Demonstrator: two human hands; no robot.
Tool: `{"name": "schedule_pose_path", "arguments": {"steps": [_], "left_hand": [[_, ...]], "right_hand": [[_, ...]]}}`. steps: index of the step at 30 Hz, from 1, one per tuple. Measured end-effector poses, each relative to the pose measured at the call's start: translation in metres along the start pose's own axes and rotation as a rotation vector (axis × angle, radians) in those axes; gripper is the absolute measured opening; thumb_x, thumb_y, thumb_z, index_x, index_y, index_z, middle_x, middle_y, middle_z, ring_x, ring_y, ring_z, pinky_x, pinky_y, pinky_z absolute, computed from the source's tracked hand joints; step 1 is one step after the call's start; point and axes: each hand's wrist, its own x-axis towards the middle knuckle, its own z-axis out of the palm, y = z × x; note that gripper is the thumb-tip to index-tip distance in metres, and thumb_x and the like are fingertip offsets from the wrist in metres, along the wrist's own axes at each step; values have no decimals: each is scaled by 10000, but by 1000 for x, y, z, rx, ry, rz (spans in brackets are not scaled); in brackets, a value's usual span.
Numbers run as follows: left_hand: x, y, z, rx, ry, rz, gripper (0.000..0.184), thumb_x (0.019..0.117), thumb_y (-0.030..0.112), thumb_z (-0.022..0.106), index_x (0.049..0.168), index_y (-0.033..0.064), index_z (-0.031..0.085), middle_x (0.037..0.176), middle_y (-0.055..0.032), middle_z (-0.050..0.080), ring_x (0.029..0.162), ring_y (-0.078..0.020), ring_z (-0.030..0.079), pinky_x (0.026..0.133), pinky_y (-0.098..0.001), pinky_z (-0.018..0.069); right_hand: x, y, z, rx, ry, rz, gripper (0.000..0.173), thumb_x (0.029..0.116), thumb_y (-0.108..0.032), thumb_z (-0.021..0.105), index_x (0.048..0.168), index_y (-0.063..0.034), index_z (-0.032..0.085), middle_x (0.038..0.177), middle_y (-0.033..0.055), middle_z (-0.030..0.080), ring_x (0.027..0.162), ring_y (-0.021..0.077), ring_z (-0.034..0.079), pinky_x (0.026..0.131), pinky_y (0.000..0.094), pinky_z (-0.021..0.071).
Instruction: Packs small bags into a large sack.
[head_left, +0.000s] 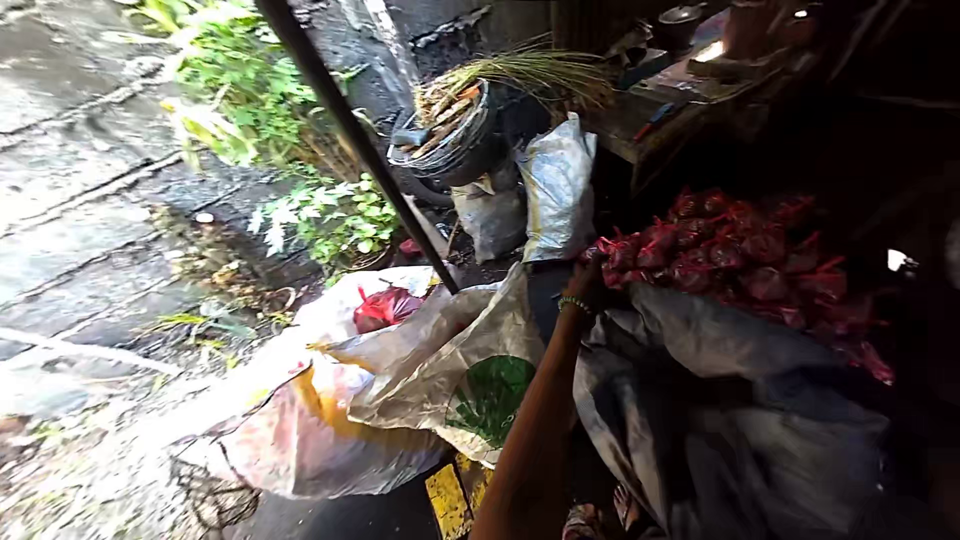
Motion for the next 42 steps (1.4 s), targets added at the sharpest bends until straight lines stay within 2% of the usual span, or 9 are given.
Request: {"name": "schedule_pose_path", "arguments": {"steps": [6,11,14,18,23,28,34,37,42], "left_hand": [[-61,29,46,306,-153,193,618,900,208,770,1447,18,555,1640,-199,319,1547,-454,140,1180,-725,-50],[-29,-52,16,400,-126,-451,618,981,292,681,1540,153,456,1685,-266,59,1490,-593,127,1096,-807,176],[-22,-44,18,74,147,-266,425,955,147,707,1357,35,630,1513,-345,412,1360,-528,446,1095,-613,404],[-67,-40,88,-731,739,-200,656,967,254,680,1488,-49,420,1555,-321,342,1413,-437,384,1147,-545,362],[-114,32,157,-1390,162,-641,744,1048,645,149,1487,107,417,1317,-141,614,1130,-230,619,900,-487,532],[-98,49,178,-1433,18,-677,277,1094,249,416,1146,46,597,879,-66,676,773,-130,665,680,-321,573],[-93,48,185,-1213,261,-607,129,1029,62,472,1072,2,578,807,-73,664,703,-134,661,624,-322,580],[-91,41,173,-897,466,-513,221,992,-33,529,1203,-97,525,910,-123,628,763,-128,625,685,-309,557],[-109,33,175,-624,561,-545,331,913,-69,601,1228,-124,515,988,-142,620,832,-113,617,754,-289,550]], "right_hand": [[90,103,31,1055,114,-356,307,1091,-220,427,1278,-32,583,1026,6,693,888,32,663,795,244,574],[99,134,17,1535,392,-273,416,1107,-426,302,1397,-165,448,1171,-9,604,1053,73,619,897,328,555],[96,137,34,1698,514,-269,423,1103,-445,330,1394,-165,456,1175,-6,612,1062,81,627,902,340,563],[69,128,52,1827,392,-372,321,1112,-367,308,1295,-178,492,1078,-11,651,986,96,668,838,355,597],[30,162,100,1371,53,-288,220,905,0,563,1117,-55,581,903,-7,718,837,86,711,779,282,615],[25,214,106,750,-186,-234,490,909,-61,697,1348,45,507,1154,43,662,1043,27,636,944,228,538],[63,250,80,1347,-281,-98,236,1014,-14,507,1243,-46,556,1065,39,734,990,157,720,887,361,613],[87,270,39,880,-438,-17,425,1058,-127,509,1471,-40,459,1351,132,605,1185,232,632,974,412,549],[149,368,-9,504,-446,-148,417,998,-174,597,1348,50,569,1283,207,634,1144,254,627,1010,421,509]]}}
